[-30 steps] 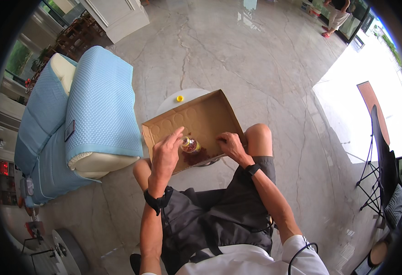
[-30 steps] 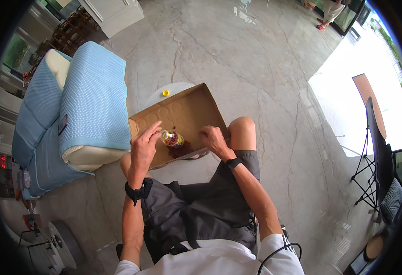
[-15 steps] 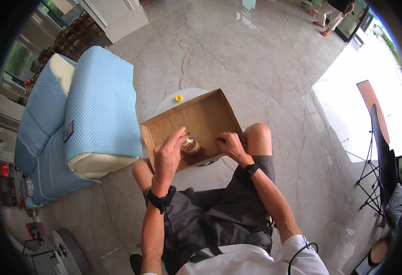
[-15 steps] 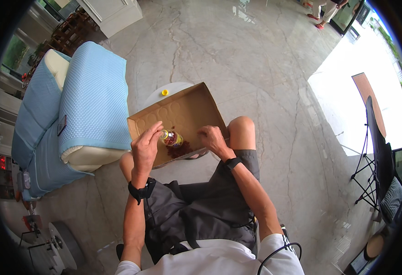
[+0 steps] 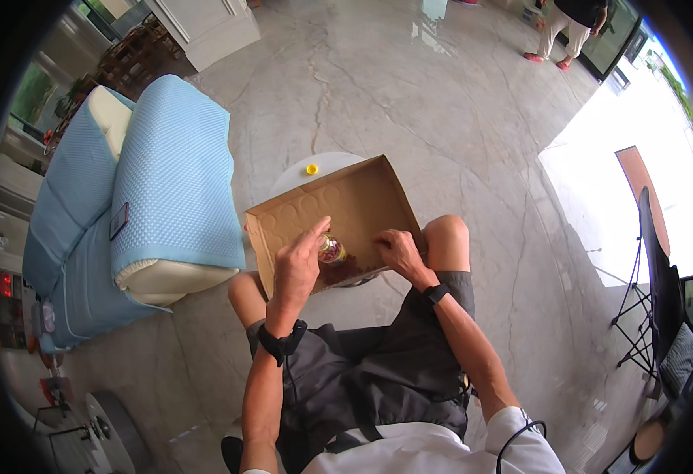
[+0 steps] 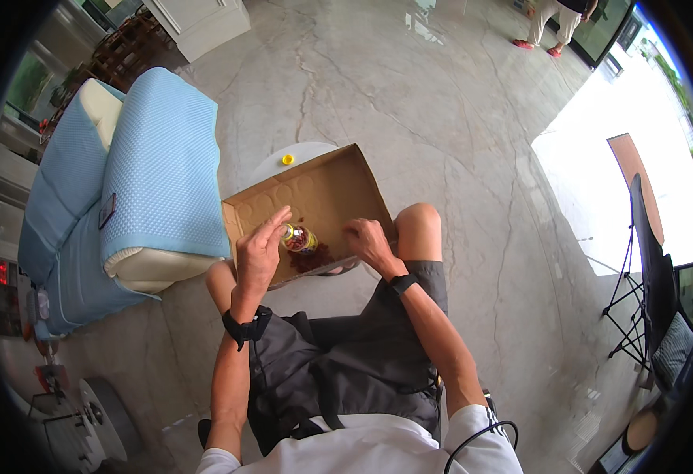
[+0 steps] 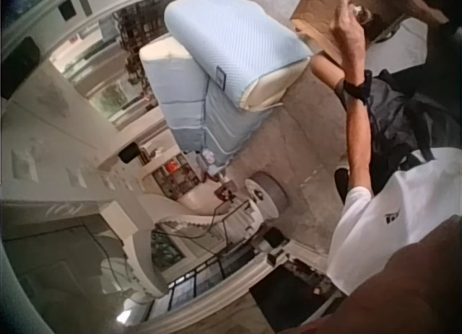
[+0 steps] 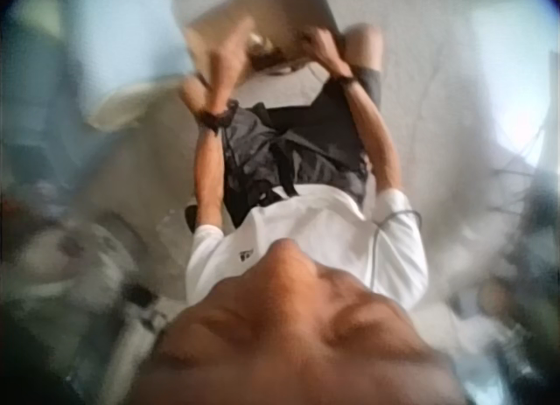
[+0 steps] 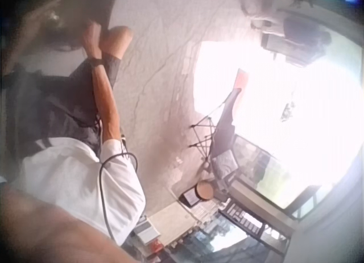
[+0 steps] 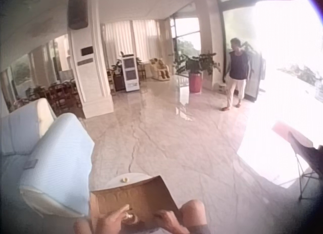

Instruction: Arranging small red beads around a bottle inside a cardboard box.

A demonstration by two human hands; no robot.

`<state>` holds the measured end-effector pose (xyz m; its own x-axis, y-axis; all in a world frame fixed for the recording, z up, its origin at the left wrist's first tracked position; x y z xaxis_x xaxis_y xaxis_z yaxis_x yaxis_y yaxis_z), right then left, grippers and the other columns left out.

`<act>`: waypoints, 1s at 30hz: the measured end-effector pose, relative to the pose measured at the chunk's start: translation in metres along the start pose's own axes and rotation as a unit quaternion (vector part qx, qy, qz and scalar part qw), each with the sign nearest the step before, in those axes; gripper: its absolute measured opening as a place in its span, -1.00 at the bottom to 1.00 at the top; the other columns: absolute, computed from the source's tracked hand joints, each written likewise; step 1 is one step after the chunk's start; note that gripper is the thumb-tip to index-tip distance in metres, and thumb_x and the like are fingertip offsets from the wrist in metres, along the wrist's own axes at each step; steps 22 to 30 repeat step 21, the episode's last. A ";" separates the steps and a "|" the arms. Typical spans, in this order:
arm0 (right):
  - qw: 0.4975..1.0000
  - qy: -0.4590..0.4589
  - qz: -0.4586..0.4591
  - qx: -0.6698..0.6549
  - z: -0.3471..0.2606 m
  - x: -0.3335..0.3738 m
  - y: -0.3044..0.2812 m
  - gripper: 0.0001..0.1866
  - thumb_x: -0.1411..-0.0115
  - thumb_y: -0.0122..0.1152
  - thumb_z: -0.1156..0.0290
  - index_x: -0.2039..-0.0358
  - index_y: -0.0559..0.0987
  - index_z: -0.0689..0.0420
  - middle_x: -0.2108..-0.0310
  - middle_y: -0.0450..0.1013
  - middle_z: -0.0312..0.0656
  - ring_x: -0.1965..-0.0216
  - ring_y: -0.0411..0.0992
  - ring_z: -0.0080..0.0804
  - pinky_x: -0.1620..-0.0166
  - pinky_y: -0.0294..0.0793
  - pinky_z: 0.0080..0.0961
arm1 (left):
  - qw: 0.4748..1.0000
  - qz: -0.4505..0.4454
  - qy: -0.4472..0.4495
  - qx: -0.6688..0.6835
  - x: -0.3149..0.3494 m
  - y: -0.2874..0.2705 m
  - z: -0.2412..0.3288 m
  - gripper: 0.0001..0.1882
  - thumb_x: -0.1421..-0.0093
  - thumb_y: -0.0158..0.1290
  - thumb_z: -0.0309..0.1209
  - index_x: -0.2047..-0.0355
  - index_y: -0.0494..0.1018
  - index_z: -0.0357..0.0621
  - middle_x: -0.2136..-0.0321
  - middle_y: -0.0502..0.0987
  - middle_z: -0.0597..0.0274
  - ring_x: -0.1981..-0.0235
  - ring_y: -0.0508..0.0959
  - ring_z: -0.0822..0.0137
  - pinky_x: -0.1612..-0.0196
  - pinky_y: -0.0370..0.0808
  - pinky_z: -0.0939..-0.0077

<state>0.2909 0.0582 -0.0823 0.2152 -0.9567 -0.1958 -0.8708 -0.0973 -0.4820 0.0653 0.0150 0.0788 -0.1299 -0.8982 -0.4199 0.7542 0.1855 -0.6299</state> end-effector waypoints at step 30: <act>0.996 0.010 -0.072 0.059 0.007 0.000 0.013 -0.81 -0.10 0.28 0.54 0.27 0.73 0.27 0.30 0.63 0.11 0.22 0.64 0.07 0.11 0.61 -0.18 | 0.974 -0.102 -0.166 0.118 0.029 0.002 -0.046 0.03 -0.01 0.49 -0.14 -0.40 0.25 -0.23 -0.34 0.37 -0.18 -0.37 0.37 -0.07 -0.37 0.33 0.18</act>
Point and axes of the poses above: each hand's wrist, its own x-axis away from the middle knuckle, its own y-axis out of the palm, z = x × y, the point moved 1 cm from there along -x, towards the middle knuckle
